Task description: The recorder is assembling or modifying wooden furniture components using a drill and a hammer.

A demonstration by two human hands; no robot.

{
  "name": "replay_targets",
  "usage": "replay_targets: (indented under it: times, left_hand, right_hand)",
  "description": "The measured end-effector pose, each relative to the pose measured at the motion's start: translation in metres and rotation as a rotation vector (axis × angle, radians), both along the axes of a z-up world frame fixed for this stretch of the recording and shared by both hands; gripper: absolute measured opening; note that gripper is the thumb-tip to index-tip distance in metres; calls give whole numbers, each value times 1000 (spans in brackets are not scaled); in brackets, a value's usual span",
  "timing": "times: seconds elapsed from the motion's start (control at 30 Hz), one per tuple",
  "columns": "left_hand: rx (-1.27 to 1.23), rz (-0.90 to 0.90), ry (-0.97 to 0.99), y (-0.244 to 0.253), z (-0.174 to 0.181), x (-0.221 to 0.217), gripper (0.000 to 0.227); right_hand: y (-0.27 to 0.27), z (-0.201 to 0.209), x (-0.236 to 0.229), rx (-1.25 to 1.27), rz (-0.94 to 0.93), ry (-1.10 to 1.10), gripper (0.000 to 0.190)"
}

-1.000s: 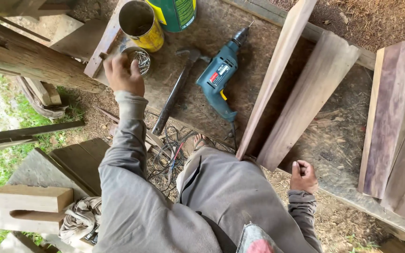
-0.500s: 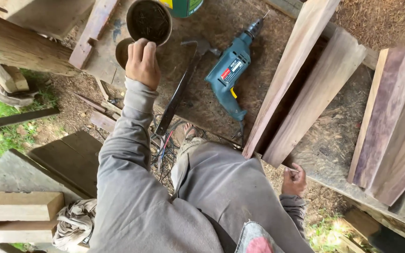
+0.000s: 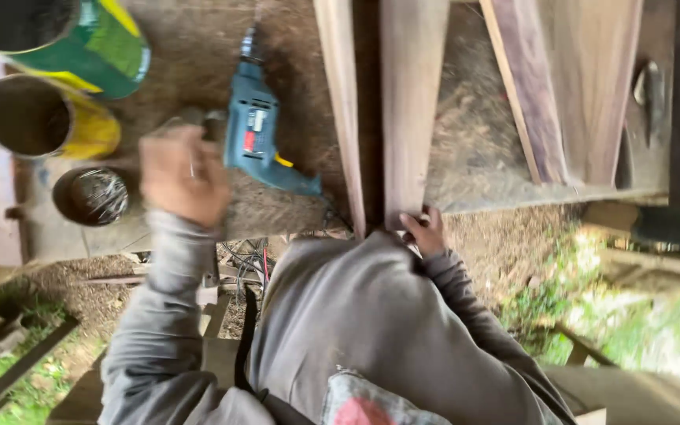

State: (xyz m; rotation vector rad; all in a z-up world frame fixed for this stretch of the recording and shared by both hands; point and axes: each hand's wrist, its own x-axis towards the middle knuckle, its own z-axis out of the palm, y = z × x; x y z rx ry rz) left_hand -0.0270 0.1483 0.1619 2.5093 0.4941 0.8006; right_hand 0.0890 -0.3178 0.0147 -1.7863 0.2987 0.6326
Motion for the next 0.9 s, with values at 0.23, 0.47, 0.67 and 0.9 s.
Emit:
replay_targets:
  times: [0.23,0.47,0.67,0.9]
  left_hand:
    - [-541,-136,266,-159,-76,134,85]
    - [-633,36,391,-168,-129,182,58]
    - [-1388,-45,-251,-171,-101,179,33]
    - [-1261,-32,-144,-238,-52,184,29]
  right_hand:
    - [1,-3,18,289,153,-76,52]
    - [17,35,31,826,-100,265,63]
    - [-12,14,54,814,-122,412,73]
    - [-29,-57,57,859,100,229,61]
